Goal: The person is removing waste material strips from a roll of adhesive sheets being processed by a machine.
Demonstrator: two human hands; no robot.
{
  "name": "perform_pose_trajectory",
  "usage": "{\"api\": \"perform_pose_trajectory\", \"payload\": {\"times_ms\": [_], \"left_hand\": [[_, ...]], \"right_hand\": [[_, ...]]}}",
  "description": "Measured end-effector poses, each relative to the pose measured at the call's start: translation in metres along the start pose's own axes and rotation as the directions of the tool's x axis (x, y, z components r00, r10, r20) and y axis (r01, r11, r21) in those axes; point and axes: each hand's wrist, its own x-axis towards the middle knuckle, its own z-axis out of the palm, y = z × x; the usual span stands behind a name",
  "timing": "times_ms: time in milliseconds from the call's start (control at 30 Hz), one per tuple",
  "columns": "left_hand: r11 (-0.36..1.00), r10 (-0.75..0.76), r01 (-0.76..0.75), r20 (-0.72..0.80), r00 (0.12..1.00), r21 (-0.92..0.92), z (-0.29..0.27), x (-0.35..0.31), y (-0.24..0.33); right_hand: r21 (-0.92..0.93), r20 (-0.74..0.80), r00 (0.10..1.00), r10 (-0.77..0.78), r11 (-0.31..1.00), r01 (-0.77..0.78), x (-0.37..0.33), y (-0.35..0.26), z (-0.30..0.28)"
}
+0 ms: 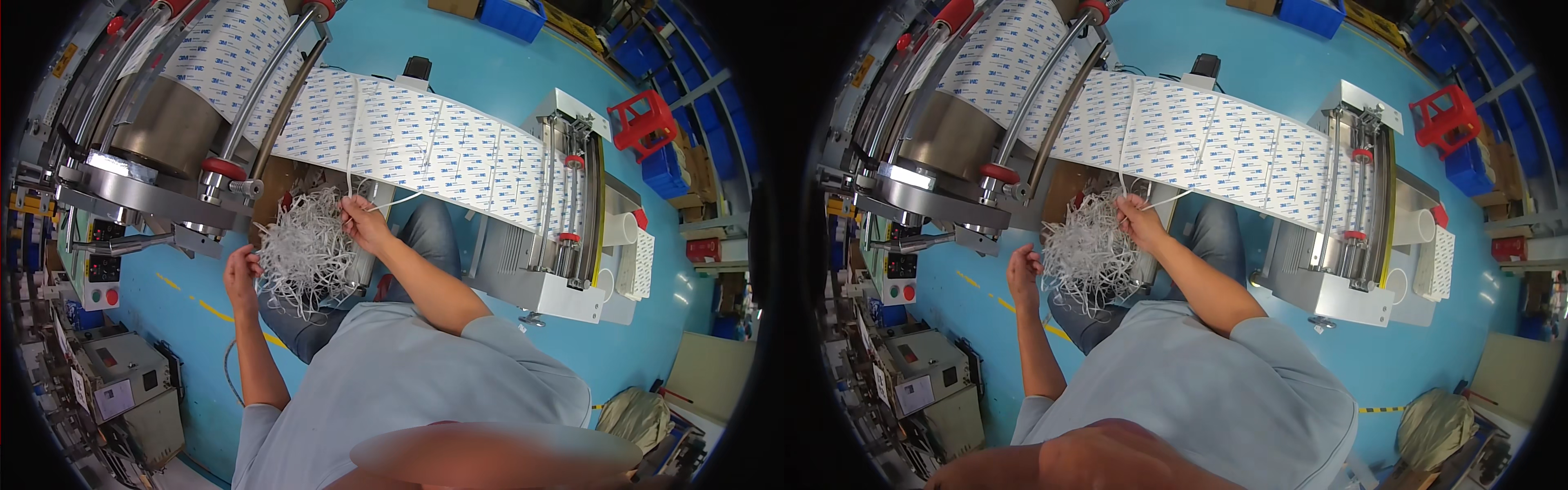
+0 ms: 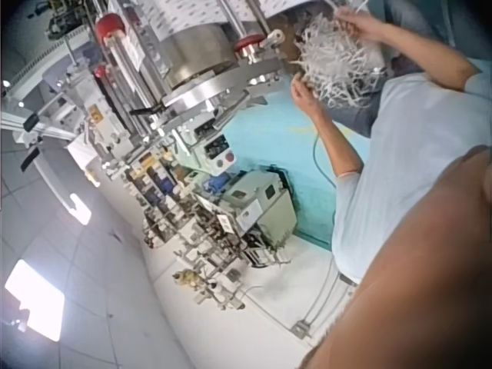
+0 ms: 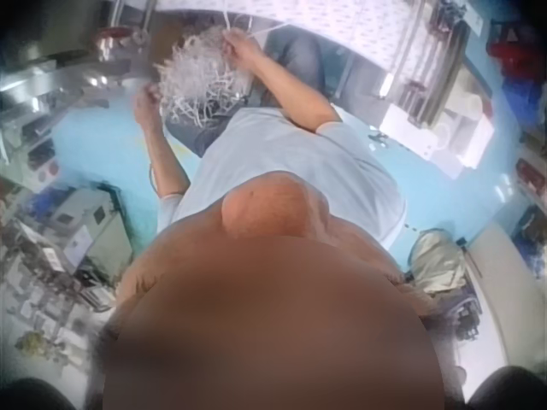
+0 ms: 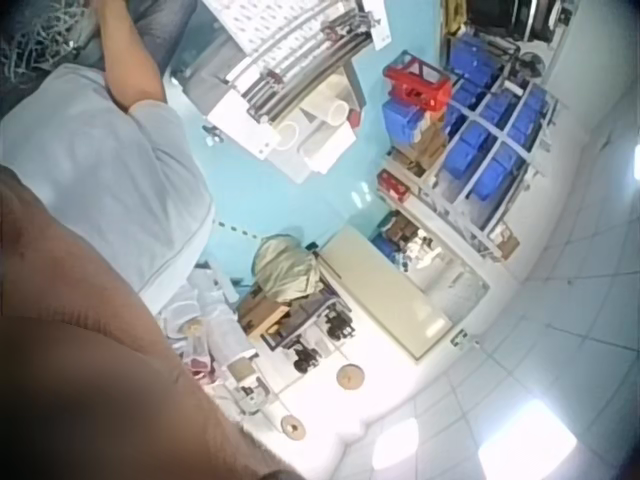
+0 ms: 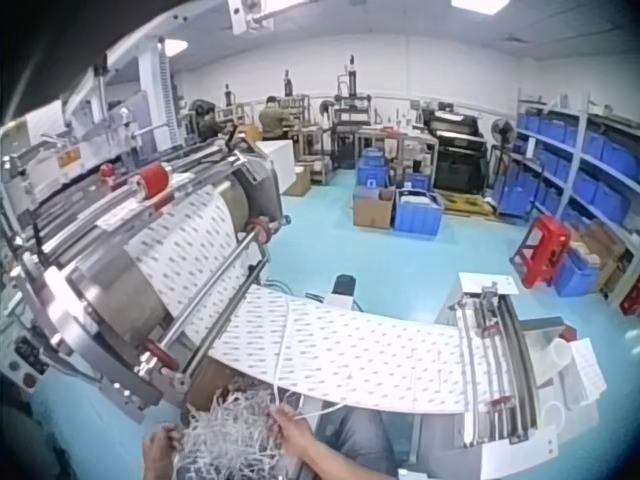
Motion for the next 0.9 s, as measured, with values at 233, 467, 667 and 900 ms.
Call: {"api": "perform_pose_trajectory", "payload": {"times_ms": [233,467,667,900], "left_hand": [[0.839,0.301,-0.315,0.103,0.948,0.443,0.067,-0.015,0.011],[0.461,0.246,-0.533,0.475,0.845,0.709,0.154,-0.008,0.037],[0.333,0.194,-0.526,0.489,0.851,0.783,0.187,0.006,0.032],[0.874,-0.025,-0.148,0.345,0.938,0.463,0.161,0.038,0.002]], "right_hand": [[-0.391,0.012,0.998,-0.069,0.918,0.069,-0.005,0.007,0.012],[-0.432,0.28,0.956,-0.089,0.877,0.208,-0.012,0.026,0.024],[-0.412,0.587,0.792,-0.168,0.78,0.471,-0.026,0.051,0.037],[-0.921,0.318,0.938,0.138,0.28,0.271,-0.03,0.048,0.029]]}}
